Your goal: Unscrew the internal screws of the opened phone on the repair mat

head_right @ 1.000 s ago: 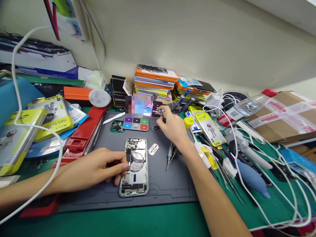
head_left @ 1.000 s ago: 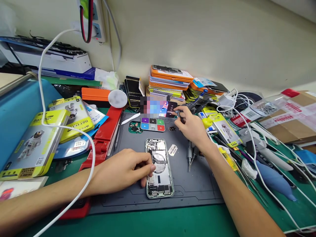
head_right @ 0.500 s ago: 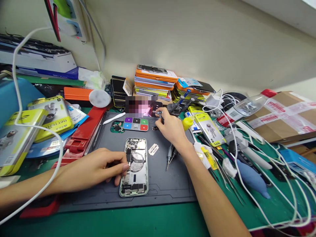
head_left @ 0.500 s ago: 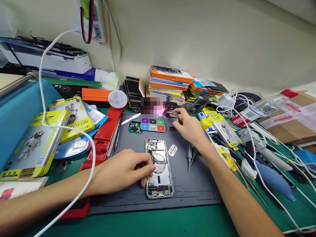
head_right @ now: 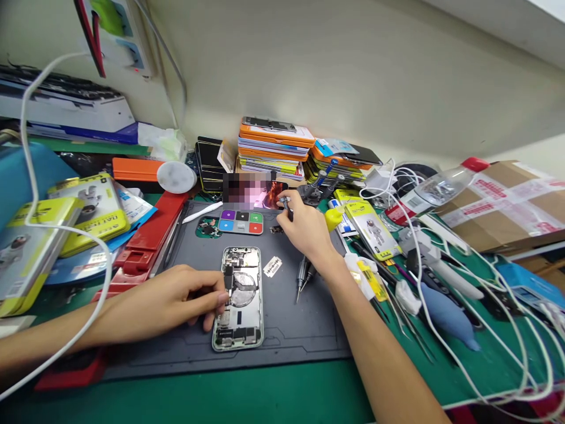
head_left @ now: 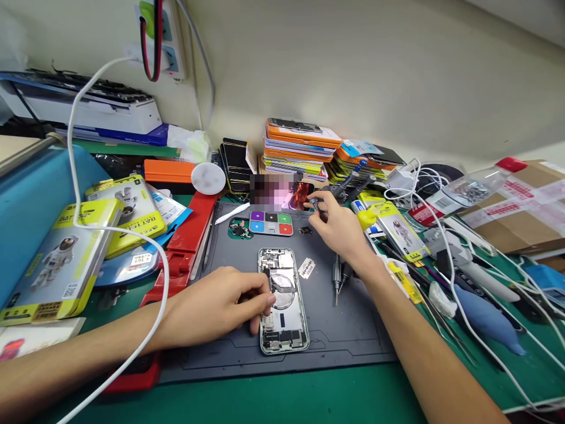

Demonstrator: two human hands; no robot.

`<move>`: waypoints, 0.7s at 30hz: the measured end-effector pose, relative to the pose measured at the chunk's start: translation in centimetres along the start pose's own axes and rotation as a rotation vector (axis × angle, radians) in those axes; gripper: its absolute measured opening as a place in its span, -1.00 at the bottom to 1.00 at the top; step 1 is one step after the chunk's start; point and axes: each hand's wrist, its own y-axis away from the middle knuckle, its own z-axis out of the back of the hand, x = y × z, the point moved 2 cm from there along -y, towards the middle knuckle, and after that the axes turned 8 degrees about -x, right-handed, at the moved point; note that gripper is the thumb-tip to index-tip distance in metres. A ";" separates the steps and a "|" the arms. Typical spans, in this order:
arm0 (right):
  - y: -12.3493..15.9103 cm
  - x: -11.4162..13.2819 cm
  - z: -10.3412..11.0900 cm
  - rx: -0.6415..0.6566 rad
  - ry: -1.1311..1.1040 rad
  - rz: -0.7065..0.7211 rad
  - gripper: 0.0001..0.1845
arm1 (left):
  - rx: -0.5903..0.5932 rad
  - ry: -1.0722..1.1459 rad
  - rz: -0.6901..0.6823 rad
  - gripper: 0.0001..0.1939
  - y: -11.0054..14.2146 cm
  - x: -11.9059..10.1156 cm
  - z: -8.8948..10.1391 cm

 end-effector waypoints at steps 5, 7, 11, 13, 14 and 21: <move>0.0 -0.2 0.0 -0.015 -0.031 0.011 -0.55 | -0.004 0.017 0.010 -0.64 -0.1 0.1 0.0; 0.1 -0.1 0.0 -0.029 -0.059 0.021 -0.55 | 0.002 0.039 0.014 -0.62 -0.1 0.1 0.0; 0.4 0.2 0.3 -0.084 -0.146 0.045 -0.61 | -0.027 0.047 -0.010 -0.51 0.2 0.1 0.0; 0.4 0.6 1.1 -0.127 -0.208 0.050 -0.61 | -0.078 0.011 -0.022 -0.50 0.2 0.1 0.1; 0.4 0.9 1.7 -0.150 -0.244 0.051 -0.59 | -0.101 -0.003 -0.022 -0.51 0.2 0.1 0.2; 4.9 3.0 7.1 -0.204 -0.459 0.050 -0.55 | -0.130 -0.021 -0.049 -0.52 0.0 -0.1 0.3</move>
